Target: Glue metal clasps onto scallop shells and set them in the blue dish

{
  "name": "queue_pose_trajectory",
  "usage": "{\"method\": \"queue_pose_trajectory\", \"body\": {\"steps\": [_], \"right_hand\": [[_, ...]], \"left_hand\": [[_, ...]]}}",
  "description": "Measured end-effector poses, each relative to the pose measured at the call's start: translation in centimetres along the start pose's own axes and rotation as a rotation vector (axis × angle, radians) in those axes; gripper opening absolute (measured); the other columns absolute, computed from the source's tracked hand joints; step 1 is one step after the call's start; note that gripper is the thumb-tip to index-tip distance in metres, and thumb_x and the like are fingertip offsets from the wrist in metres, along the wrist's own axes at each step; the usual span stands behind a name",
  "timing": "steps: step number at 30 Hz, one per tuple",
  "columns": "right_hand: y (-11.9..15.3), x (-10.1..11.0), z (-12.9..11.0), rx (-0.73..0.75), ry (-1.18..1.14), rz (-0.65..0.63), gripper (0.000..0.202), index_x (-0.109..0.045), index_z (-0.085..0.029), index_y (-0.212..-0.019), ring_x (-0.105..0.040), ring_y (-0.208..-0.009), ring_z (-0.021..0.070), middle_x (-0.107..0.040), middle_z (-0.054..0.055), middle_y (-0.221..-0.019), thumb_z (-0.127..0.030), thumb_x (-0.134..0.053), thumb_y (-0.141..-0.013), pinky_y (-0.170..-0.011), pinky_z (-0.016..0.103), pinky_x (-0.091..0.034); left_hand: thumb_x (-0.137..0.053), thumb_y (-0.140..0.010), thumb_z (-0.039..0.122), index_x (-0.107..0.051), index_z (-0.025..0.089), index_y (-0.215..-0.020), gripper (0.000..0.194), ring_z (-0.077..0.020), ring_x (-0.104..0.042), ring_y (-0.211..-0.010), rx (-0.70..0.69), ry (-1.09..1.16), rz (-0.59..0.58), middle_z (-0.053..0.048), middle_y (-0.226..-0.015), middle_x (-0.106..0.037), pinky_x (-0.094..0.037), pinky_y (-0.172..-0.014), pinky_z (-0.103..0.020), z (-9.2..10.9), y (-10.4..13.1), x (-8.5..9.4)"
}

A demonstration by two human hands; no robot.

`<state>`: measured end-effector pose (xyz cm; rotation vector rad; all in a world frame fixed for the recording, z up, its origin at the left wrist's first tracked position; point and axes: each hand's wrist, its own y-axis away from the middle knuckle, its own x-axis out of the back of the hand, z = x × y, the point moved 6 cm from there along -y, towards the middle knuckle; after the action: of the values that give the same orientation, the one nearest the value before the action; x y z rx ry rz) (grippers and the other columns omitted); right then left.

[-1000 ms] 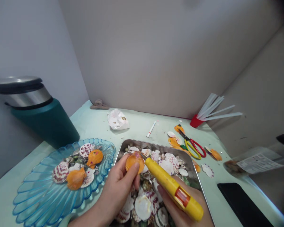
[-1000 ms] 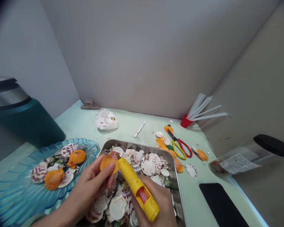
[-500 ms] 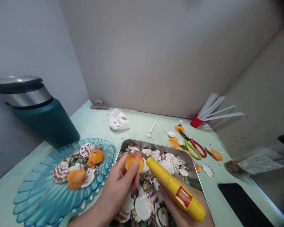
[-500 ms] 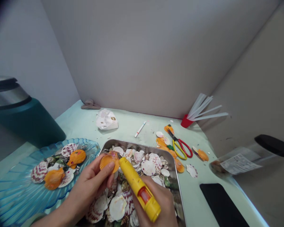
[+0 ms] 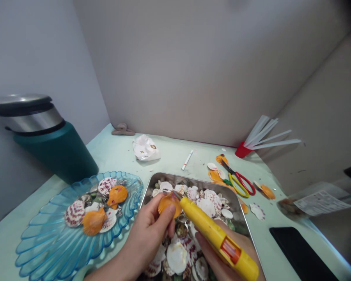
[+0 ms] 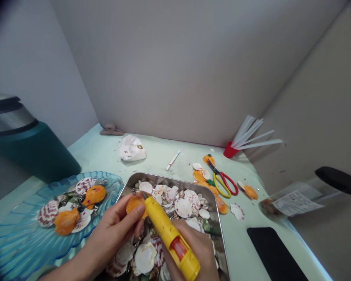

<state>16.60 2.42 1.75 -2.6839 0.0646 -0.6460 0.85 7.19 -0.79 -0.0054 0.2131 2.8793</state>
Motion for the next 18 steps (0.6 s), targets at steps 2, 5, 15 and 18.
{"method": "queue_pose_trajectory", "body": {"steps": [2, 5, 15, 18], "right_hand": [[-0.08, -0.20, -0.18, 0.049, 0.022, -0.067, 0.006, -0.064, -0.020, -0.082, -0.060, -0.054, 0.0140, -0.065, 0.001, -0.066, -0.019, -0.058, -0.081, -0.053, 0.022, -0.049], [-0.03, -0.44, -0.12, 0.095, 0.049, -0.150, 0.009, -0.064, -0.019, -0.086, -0.063, -0.058, 0.0143, -0.067, 0.001, -0.070, -0.016, -0.058, -0.081, -0.056, 0.022, -0.049], [0.27, -0.37, 0.17, 0.100, 0.011, -0.163, 0.015, -0.064, -0.020, -0.094, -0.065, -0.063, 0.0165, -0.068, 0.002, -0.076, -0.015, -0.062, -0.080, -0.059, 0.024, -0.052], [0.20, -0.27, 0.03, 0.083, 0.023, -0.153, 0.014, -0.065, -0.020, -0.093, -0.065, -0.061, 0.0167, -0.068, 0.003, -0.074, -0.017, -0.061, -0.081, -0.059, 0.024, -0.052]], "left_hand": [[-0.049, -0.090, 0.041, -0.051, 0.020, -0.077, 0.025, -0.0081, -0.034, -0.047, -0.007, 0.003, 0.007, 0.007, -0.049, -0.048, -0.025, -0.047, -0.020, -0.08, -0.04, 0.07], [-0.048, -0.090, 0.041, -0.054, 0.019, -0.089, 0.023, -0.0092, -0.037, -0.049, -0.019, 0.010, 0.001, 0.007, -0.051, -0.050, -0.028, -0.049, -0.021, -0.24, -0.15, 0.07], [-0.050, -0.089, 0.039, -0.059, 0.019, -0.105, 0.027, -0.0112, -0.044, -0.055, -0.072, -0.018, 0.025, 0.004, -0.060, -0.056, -0.033, -0.054, -0.021, -0.17, -0.15, 0.46], [-0.050, -0.089, 0.039, -0.060, 0.018, -0.103, 0.028, -0.0115, -0.045, -0.055, -0.066, -0.042, 0.038, 0.003, -0.060, -0.056, -0.032, -0.053, -0.021, -0.21, -0.26, 0.56]]}}
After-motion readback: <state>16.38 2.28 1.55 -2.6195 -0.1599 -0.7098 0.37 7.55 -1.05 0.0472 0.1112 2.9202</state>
